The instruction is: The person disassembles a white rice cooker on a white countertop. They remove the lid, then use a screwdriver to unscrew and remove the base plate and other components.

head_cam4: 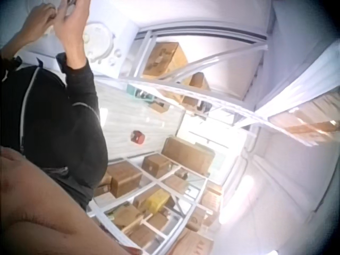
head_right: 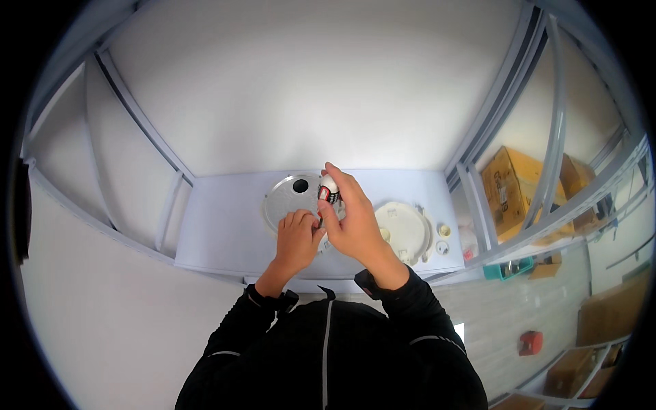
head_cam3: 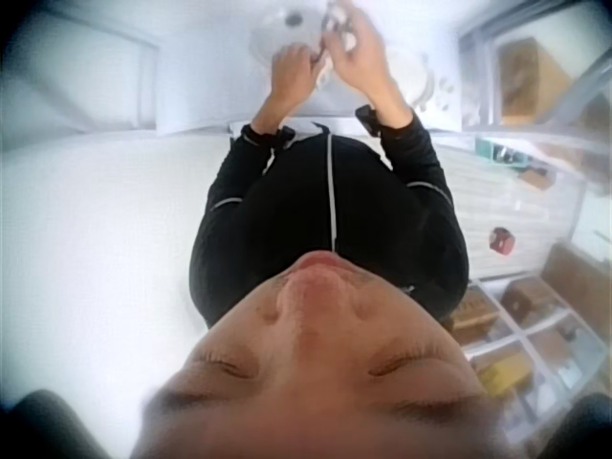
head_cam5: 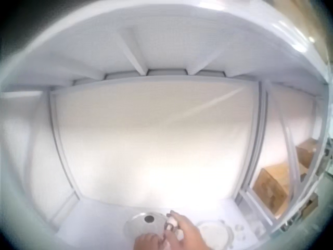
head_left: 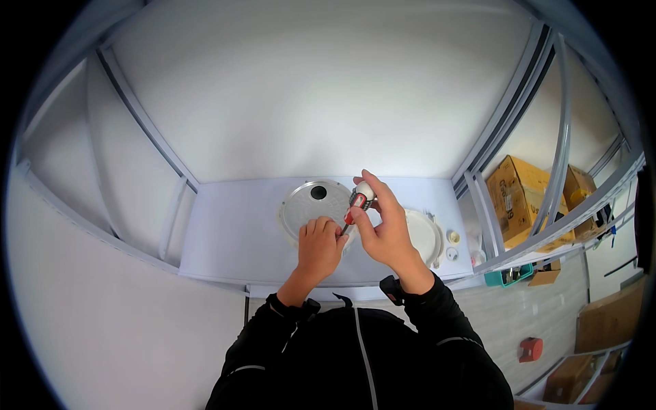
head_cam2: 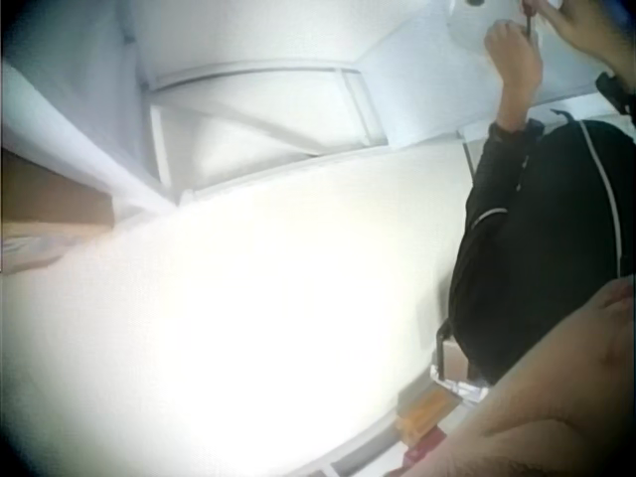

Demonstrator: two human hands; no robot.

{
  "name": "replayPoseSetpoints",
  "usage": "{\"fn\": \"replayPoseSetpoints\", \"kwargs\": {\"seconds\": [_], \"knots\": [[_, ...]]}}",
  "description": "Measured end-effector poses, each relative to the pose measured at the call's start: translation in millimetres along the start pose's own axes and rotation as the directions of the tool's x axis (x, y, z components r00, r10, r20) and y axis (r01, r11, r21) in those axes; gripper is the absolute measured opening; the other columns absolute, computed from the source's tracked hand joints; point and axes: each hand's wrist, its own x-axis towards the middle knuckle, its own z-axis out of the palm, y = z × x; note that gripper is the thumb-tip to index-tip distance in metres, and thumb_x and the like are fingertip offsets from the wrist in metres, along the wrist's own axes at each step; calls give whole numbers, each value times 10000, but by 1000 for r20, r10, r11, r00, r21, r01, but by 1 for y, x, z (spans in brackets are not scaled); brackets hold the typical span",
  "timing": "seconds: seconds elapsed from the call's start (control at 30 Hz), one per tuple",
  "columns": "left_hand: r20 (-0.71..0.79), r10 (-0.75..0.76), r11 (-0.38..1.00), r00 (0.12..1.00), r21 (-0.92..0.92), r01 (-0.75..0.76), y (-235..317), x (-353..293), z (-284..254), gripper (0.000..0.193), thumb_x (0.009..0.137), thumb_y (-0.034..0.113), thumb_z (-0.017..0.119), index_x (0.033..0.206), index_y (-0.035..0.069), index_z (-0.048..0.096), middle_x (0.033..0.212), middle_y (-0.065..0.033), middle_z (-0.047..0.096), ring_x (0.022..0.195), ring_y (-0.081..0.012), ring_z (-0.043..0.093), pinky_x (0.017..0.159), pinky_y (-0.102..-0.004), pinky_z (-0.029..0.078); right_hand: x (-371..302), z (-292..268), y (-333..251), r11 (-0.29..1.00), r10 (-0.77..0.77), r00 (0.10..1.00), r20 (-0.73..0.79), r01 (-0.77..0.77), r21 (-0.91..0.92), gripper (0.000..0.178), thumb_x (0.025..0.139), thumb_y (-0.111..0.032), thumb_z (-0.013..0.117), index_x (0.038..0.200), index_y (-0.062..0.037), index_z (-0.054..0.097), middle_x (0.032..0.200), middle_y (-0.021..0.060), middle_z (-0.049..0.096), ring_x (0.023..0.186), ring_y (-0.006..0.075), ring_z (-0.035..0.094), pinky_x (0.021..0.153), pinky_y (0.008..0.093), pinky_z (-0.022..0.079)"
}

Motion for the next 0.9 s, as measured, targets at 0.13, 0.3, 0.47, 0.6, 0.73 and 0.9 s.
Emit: {"fn": "replayPoseSetpoints", "kwargs": {"seconds": [0.13,0.3,0.47,0.6,0.73,0.9], "knots": [[21,-40,998,999,-44,41,-3,2,-1,209,905,211,776,1030,100,649,1117,-53,631,1063,-309,581,960,-460,417,0,0,5,998,-43,997,-63,45,37,582,962,3,671,1516,21,494,1368,225,640,1153,312,682,1010,393,542],[16,9,997,1000,-83,-8,-3,-1,-6,266,887,207,790,1097,95,672,1143,-74,644,1099,-319,599,997,-486,438,-1,-6,9,991,-76,989,-130,89,99,572,982,0,683,1520,21,489,1381,233,629,1132,271,680,1020,398,544],[-13,10,969,1000,-248,-13,-5,-2,-27,402,802,213,859,1137,85,676,1210,-121,652,1168,-357,618,1099,-556,439,-7,-7,13,980,-100,973,-208,132,146,639,998,-34,713,1564,21,422,1424,250,603,1198,290,680,1049,423,546],[-40,80,988,996,-128,-84,-31,-9,-49,436,762,189,879,1134,90,673,1249,-122,669,1249,-371,614,1185,-600,386,-7,-11,10,980,-71,973,-219,109,167,685,987,-63,751,1569,34,404,1417,254,618,1229,306,683,1048,442,564],[51,48,989,998,-141,-40,-58,-17,-64,377,779,142,852,1108,105,674,1236,-85,715,1323,-358,612,1215,-618,352,-5,-15,16,987,-73,977,-200,99,125,661,975,-66,771,1544,33,449,1397,254,636,1197,289,696,1016,432,589],[9,55,959,998,-280,-50,-80,-23,-52,287,789,109,843,1026,121,682,1216,-53,744,1334,-341,623,1224,-625,337,1,-16,17,985,-97,983,-154,117,126,639,966,-63,782,1521,35,480,1396,253,635,1146,267,712,995,420,599]]}}
